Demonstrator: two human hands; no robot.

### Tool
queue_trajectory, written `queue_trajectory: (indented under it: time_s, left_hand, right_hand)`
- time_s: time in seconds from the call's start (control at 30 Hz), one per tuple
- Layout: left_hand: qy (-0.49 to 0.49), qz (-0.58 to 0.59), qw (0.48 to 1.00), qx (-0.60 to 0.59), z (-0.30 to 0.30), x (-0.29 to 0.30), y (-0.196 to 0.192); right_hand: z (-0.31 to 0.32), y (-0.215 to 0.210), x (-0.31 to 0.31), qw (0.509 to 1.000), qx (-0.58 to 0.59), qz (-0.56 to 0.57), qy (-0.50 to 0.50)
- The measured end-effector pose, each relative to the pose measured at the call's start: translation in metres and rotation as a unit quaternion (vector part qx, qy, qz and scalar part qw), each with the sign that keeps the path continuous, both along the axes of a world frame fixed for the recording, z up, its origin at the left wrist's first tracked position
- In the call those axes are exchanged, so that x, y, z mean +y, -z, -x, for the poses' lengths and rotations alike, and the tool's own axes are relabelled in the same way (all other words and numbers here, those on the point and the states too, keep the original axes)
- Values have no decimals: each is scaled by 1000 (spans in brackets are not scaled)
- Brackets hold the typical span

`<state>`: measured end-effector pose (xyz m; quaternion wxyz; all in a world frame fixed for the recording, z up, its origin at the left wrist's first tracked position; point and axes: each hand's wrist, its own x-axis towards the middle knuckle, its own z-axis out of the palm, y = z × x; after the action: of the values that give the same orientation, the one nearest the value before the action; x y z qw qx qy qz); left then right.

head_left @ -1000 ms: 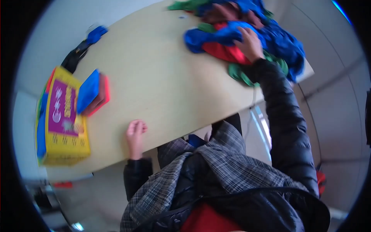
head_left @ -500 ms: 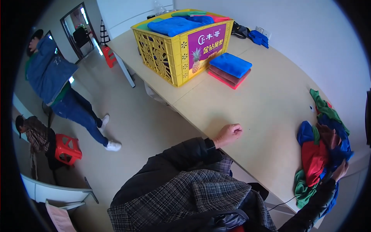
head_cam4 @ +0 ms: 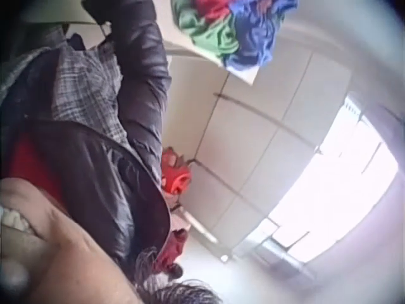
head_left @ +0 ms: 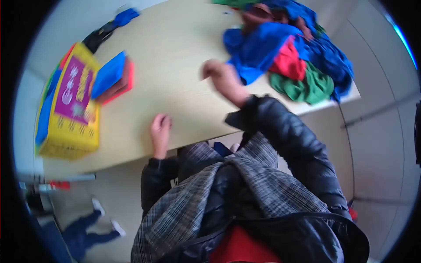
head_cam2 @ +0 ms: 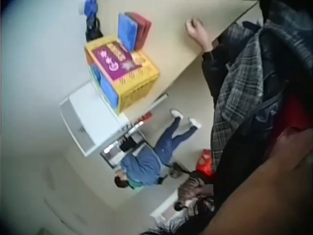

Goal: The person folds a blue cloth on a table by smoothing it out and doubling it over into a square before placing it on a stack. They then pick up another blue cloth from a pile and repeat the folding process.

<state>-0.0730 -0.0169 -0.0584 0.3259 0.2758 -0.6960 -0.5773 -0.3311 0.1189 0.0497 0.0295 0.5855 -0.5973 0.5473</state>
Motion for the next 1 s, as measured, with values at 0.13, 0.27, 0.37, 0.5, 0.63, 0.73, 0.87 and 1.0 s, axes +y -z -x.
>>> queue_trajectory:
  time_s: [0.13,0.27,0.37,0.5,0.63,0.73,0.87,1.0]
  left_hand:
    - [5,5,1000,3,16,13,-7]
    - [11,0,1000,14,10,19,-5]
    - [17,-4,1000,12,14,21,-6]
    - [9,-10,1000,0,12,19,-6]
    - [22,1,1000,-3,21,17,-5]
    - [7,4,1000,-12,10,15,0]
    - [14,8,1000,-18,12,5,7]
    - [-25,92,995,-37,12,8,10]
  right_hand:
    - [21,-11,15,993,80,-71,57]
    - [121,-45,57,874,302,-97,369]
    - [201,-44,115,762,429,-144,463]
    - [229,-21,155,782,347,-249,454]
    - [239,-17,154,895,52,-114,427]
    - [158,-47,82,967,-72,-2,245]
    - [68,-42,28,995,-32,3,92]
    - [-57,-19,8,990,-42,-100,-93]
